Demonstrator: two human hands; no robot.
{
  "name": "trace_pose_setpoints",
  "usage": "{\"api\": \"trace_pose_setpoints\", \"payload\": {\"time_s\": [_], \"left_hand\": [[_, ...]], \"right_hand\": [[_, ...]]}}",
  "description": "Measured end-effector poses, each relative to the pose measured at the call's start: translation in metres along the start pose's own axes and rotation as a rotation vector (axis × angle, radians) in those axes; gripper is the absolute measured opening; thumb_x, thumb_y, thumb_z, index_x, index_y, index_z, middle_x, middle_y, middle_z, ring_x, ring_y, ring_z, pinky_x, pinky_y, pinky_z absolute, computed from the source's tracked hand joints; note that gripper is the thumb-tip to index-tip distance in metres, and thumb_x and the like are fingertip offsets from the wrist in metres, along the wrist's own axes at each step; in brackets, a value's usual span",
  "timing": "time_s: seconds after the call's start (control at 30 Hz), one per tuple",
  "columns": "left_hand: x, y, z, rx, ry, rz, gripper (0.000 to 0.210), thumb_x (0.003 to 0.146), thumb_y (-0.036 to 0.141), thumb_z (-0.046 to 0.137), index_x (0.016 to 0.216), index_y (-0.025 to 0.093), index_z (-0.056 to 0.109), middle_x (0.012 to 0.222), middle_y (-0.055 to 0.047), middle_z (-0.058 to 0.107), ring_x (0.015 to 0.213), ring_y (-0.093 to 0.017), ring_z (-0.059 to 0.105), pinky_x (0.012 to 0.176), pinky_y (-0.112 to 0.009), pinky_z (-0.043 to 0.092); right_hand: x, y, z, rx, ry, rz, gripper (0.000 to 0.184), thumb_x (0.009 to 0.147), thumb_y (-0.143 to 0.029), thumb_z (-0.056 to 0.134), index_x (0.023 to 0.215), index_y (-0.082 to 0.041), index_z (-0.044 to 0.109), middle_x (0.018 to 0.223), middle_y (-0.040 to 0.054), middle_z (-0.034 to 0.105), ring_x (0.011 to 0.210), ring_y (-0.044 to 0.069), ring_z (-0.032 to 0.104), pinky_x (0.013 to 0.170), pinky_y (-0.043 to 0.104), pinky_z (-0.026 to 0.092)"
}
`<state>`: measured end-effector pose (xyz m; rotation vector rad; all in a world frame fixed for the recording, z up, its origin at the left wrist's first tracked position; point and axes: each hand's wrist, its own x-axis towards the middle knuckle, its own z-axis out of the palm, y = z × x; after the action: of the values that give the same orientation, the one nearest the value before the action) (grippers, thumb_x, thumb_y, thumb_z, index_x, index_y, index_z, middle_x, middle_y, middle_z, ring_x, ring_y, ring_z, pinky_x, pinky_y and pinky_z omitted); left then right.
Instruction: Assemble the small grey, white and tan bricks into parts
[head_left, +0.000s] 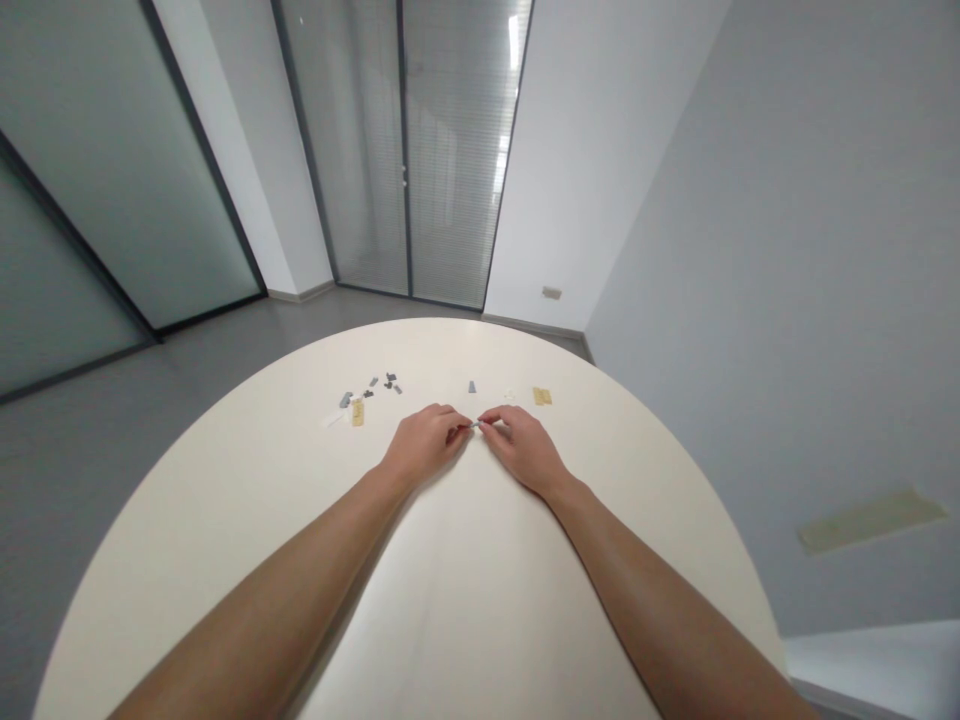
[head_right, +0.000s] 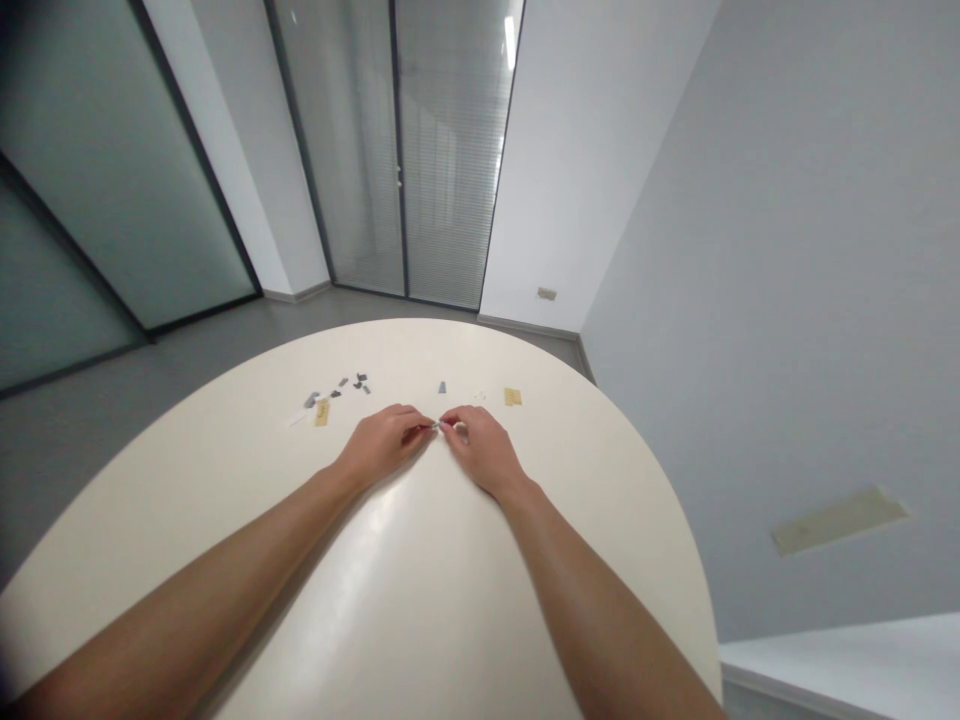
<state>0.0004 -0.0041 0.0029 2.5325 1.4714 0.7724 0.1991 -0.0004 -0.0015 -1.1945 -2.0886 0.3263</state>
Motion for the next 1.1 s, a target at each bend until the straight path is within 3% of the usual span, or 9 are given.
{"api": "trace_pose_setpoints", "payload": {"time_s": [0.2,0.63,1.1], "left_hand": [[-0.0002,0.0013,-0.0018,-0.010,0.016,0.008,0.020,0.094,0.028,0.052,0.098,0.024,0.071,0.096,-0.003,0.072,0.091,-0.019,0.064,0.072,-0.029,0.049],[0.0006,-0.0041,0.0034,-0.008,0.048,0.091,0.018,0.097,0.029,0.051,0.101,0.025,0.068,0.103,-0.002,0.071,0.095,-0.017,0.065,0.074,-0.027,0.049],[-0.0007,0.0006,0.0021,-0.027,0.055,0.027,0.016,0.090,0.025,0.055,0.102,0.025,0.065,0.100,-0.001,0.074,0.089,-0.017,0.068,0.074,-0.027,0.050]], "right_hand": [[0.0000,0.0004,0.0001,0.002,-0.001,-0.023,0.007,0.093,-0.025,0.061,0.097,-0.023,0.067,0.099,0.0045,0.072,0.096,0.021,0.063,0.090,0.036,0.047],[0.0000,-0.0010,-0.0008,0.031,-0.021,-0.055,0.005,0.093,-0.028,0.064,0.095,-0.023,0.066,0.097,0.0028,0.072,0.095,0.020,0.063,0.088,0.034,0.046],[-0.0005,-0.0009,0.0006,0.045,-0.035,-0.030,0.008,0.094,-0.027,0.061,0.099,-0.024,0.066,0.100,0.0036,0.071,0.097,0.020,0.063,0.087,0.035,0.047]]}}
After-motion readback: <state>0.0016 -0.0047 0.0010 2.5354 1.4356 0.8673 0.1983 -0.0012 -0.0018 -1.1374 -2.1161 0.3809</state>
